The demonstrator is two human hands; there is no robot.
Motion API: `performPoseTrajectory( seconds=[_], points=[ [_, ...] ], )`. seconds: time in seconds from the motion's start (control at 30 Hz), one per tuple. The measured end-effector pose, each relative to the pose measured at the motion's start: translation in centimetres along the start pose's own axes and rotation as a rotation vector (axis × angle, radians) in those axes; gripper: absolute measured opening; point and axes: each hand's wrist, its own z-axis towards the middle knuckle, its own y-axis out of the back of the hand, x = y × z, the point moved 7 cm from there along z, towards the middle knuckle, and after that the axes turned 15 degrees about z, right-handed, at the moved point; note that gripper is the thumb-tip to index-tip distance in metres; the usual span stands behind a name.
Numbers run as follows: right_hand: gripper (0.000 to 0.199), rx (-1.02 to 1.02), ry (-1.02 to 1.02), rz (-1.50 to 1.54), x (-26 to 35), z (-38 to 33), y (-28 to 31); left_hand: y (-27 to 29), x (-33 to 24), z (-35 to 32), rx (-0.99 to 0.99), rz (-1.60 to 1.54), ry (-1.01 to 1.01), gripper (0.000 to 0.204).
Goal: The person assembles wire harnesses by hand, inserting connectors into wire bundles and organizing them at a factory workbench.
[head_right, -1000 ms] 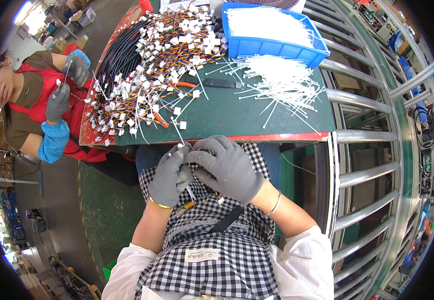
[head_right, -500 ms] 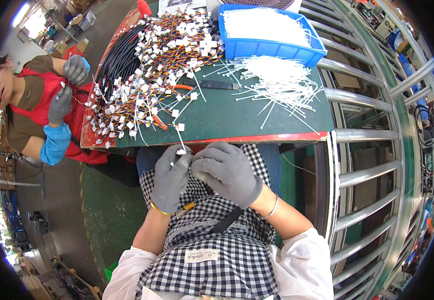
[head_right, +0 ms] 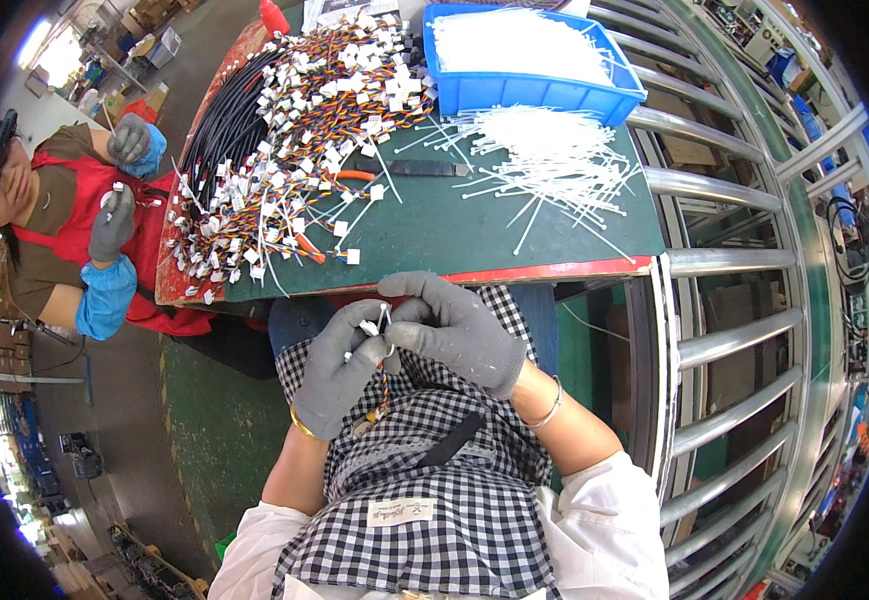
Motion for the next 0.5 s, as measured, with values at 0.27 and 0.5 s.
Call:
performPoseTrajectory(
  seconds=[0.27, 0.5],
  points=[
    [0.050, -0.063, 0.006, 0.015, -0.8, -0.1, 0.2, 0.2, -0.8, -0.4, -0.030, 0.110, 0.002, 0.031],
    [0.034, -0.098, -0.045, 0.091, -1.6, -0.2, -0.3, 1.2, -1.5, -0.5, -0.121, 0.451, -0.245, 0.025]
  ],
)
